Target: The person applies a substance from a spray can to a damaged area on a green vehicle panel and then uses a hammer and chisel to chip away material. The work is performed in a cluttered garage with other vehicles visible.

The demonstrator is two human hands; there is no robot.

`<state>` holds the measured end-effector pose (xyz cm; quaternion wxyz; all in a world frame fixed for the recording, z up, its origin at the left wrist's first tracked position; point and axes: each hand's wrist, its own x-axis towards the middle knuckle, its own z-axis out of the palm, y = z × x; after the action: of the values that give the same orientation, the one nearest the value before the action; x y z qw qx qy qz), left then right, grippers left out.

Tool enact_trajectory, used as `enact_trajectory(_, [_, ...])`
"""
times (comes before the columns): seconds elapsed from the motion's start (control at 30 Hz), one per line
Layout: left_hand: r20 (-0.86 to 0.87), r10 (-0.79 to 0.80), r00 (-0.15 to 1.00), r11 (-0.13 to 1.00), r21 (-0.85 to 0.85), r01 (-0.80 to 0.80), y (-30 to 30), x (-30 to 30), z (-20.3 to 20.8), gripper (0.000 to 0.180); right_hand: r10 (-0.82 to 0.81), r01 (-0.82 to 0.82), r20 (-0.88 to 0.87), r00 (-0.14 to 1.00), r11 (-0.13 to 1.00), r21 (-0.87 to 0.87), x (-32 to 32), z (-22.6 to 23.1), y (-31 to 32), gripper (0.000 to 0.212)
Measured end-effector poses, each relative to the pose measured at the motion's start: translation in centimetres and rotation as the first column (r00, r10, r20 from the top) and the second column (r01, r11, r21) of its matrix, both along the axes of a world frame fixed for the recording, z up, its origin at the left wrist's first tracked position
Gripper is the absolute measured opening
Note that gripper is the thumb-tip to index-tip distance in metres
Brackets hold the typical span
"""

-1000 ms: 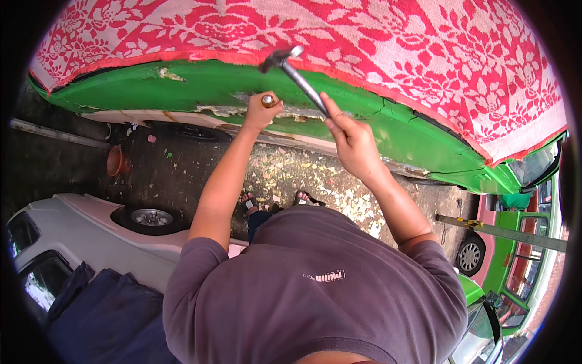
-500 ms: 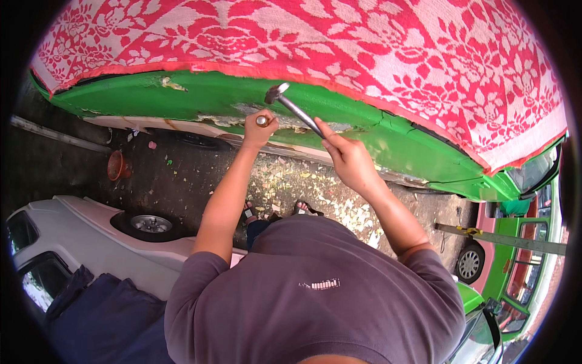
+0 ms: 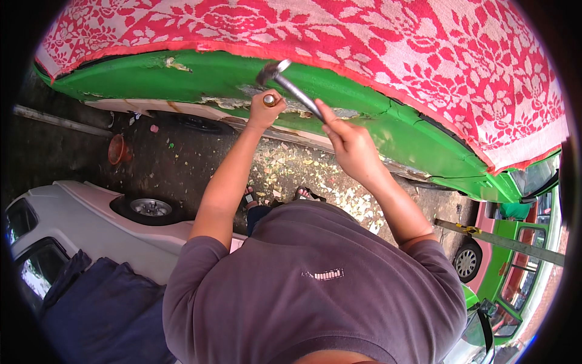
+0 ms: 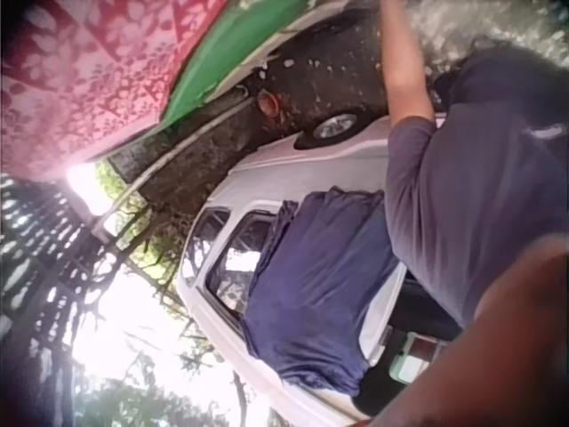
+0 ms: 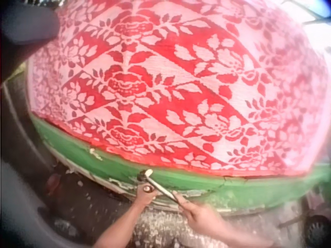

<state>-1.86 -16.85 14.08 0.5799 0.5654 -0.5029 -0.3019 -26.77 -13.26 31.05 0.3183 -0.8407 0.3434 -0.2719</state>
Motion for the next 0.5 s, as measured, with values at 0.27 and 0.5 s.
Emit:
enact_trajectory(0.27, [-0.128, 0.141, 0.982, 0.987, 0.092, -0.129, 7.2, 0.2, -10.2, 0.013, -0.106, 0.101, 0.024, 0.994, 0.983, 0.152, -2.3, 0.9, 1.0, 0.047])
enact_trajectory(0.5, [-0.284, -0.062, 0.957, 0.945, -0.324, -0.035, 4.8, 2.0, -1.8, 0.017, -0.204, 0.175, 0.065, 0.977, 0.937, 0.302, -2.8, -0.9, -0.6, 0.044])
